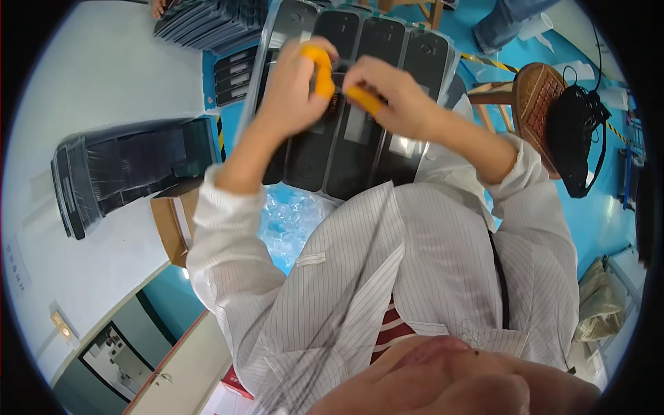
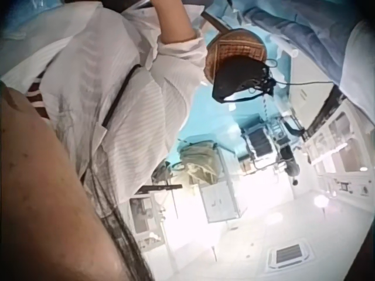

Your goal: The person unpacks stacks of electronic devices by removing plastic wrappers and peeling protective films from their front surfaces by hand.

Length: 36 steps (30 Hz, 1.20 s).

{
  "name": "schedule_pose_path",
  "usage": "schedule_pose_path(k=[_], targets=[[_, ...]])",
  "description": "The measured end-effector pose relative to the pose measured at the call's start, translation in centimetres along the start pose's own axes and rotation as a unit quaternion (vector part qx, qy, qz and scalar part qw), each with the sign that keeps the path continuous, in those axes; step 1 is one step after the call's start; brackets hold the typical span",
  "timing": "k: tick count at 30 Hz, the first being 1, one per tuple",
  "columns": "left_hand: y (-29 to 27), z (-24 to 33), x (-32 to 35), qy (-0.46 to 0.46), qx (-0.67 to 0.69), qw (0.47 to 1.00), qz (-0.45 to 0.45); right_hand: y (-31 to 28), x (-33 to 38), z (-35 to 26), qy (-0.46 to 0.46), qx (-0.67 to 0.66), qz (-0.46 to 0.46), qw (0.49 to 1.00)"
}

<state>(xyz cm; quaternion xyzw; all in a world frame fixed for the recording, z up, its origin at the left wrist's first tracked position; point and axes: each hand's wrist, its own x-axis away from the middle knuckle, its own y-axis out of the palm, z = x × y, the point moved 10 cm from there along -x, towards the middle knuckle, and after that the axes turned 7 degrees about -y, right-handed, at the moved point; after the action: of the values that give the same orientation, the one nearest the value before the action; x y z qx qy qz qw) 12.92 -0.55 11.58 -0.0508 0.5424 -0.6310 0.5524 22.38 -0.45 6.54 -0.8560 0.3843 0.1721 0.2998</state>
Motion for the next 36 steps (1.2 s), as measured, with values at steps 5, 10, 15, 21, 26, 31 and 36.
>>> schedule_pose_path(k=[5,10,15,21,26,31,36], targets=[[3.2,-2.4,4.3,-0.263,0.062,0.956,-0.112,-5.8,-3.8,3.2,-0.054,0.29,0.076,0.952],[3.4,-5.5,2.6,-0.301,0.045,0.947,-0.103,-4.1,-3.3,5.6,-0.068,0.45,-0.159,0.876],[4.0,-5.1,0.0,-0.279,-0.053,0.95,-0.126,-5.7,-4.3,4.9,-0.159,0.443,-0.103,0.876],[4.5,-3.6,-1.5,-0.197,-0.045,0.979,-0.013,-3.6,-3.2,3.6,-0.189,0.469,-0.17,0.846],[5.7,-0.7,0.1,-0.047,0.02,0.996,-0.073,-4.7,1.6,0.9,-0.099,0.214,-0.042,0.971],[4.8,-0.7,1.3,-0.119,0.177,0.975,-0.059,-10.4,2.0,2.7,-0.06,0.474,-0.003,0.879],[5.9,-2.0,1.7,-0.253,0.289,0.92,-0.073,-10.3,1.3,3.3,-0.099,0.48,-0.074,0.868]])
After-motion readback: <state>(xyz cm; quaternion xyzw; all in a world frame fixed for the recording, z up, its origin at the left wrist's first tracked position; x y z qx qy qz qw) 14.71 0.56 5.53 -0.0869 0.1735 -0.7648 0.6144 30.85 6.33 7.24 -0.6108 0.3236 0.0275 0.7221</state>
